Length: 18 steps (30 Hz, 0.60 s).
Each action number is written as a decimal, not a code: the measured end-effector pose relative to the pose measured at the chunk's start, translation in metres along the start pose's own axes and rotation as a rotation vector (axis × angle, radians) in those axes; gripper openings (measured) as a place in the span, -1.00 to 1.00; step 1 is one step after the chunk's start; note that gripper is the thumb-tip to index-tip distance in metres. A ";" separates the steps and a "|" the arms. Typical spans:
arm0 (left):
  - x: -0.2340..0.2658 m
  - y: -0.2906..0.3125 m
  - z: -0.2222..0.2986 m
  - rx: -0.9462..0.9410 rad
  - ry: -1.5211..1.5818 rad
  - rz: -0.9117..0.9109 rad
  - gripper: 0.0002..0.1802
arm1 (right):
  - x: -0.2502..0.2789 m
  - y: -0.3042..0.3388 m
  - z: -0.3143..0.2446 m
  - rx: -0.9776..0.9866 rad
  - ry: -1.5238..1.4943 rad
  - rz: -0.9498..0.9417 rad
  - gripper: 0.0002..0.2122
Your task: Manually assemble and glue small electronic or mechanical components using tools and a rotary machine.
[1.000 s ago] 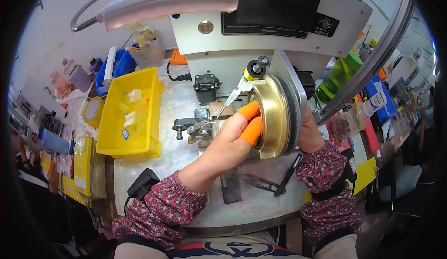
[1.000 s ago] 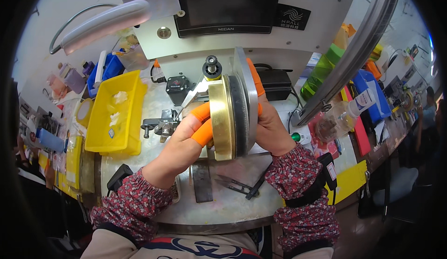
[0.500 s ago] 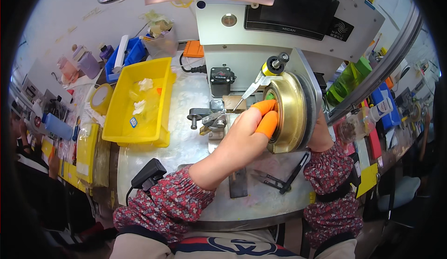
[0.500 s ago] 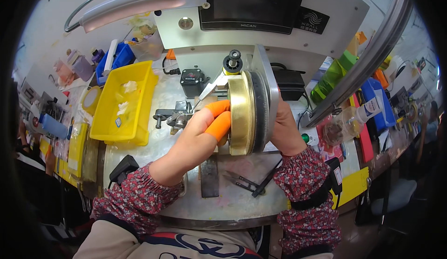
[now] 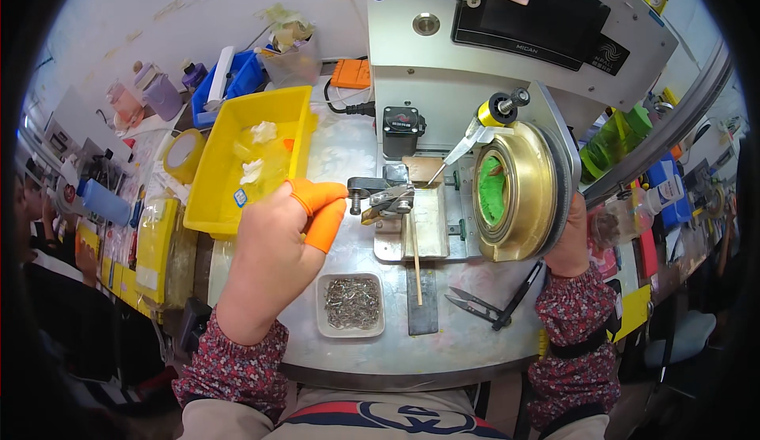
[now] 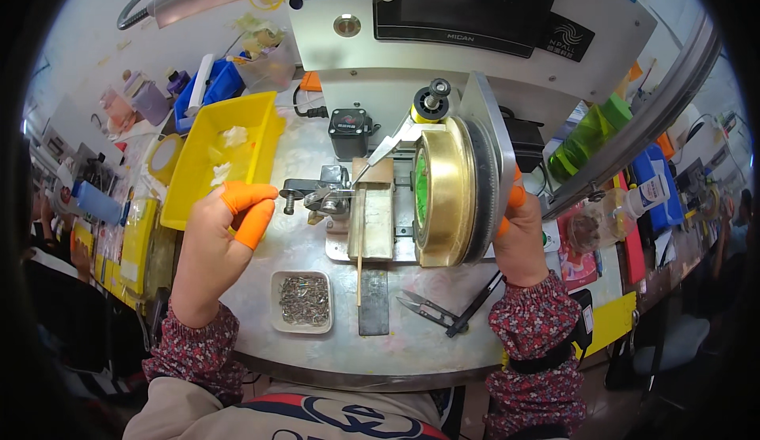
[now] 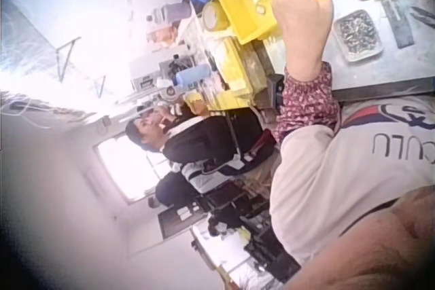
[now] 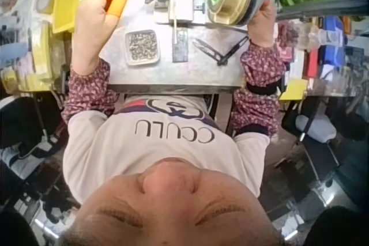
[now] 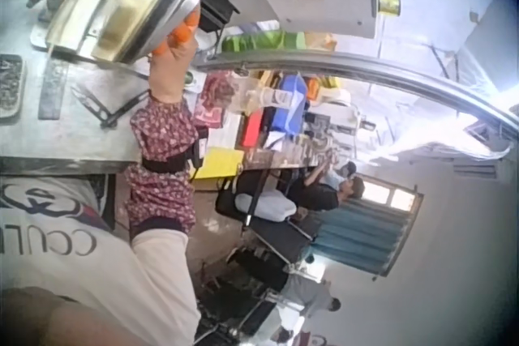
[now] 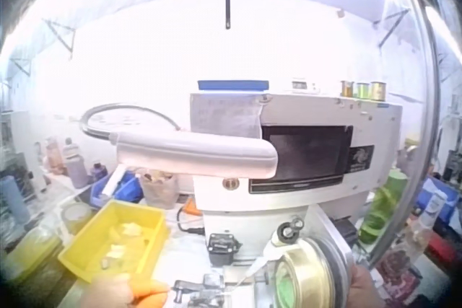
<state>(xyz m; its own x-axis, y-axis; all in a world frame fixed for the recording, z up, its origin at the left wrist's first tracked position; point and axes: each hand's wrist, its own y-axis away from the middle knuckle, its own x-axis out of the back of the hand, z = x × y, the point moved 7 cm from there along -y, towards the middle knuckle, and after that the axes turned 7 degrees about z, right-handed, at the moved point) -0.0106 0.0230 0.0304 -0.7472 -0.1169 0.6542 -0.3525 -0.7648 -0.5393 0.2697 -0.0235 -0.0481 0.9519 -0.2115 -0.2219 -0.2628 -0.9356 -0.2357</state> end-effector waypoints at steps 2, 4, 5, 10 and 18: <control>0.010 0.001 -0.011 0.091 0.023 0.084 -0.88 | 0.003 0.001 0.002 -0.021 0.009 0.029 -0.77; 0.015 0.002 -0.020 0.146 0.042 0.105 -0.88 | 0.004 0.001 0.002 0.010 -0.029 0.042 -0.76; 0.018 0.004 -0.026 0.199 0.064 0.124 -0.87 | 0.006 0.001 0.003 0.004 -0.053 0.065 -0.76; 0.023 0.005 -0.037 0.216 0.009 0.110 -0.87 | 0.008 0.004 -0.005 -0.020 -0.068 0.137 -0.75; 0.029 0.011 -0.038 0.195 -0.010 0.169 -0.85 | 0.011 0.041 -0.007 -0.250 0.203 0.158 -0.63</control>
<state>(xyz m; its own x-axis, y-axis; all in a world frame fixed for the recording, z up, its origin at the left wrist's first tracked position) -0.0580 0.0353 0.0230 -0.7801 -0.2591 0.5695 -0.1072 -0.8415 -0.5296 0.2703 -0.0666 -0.0533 0.9210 -0.3876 -0.0386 -0.3866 -0.9217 0.0311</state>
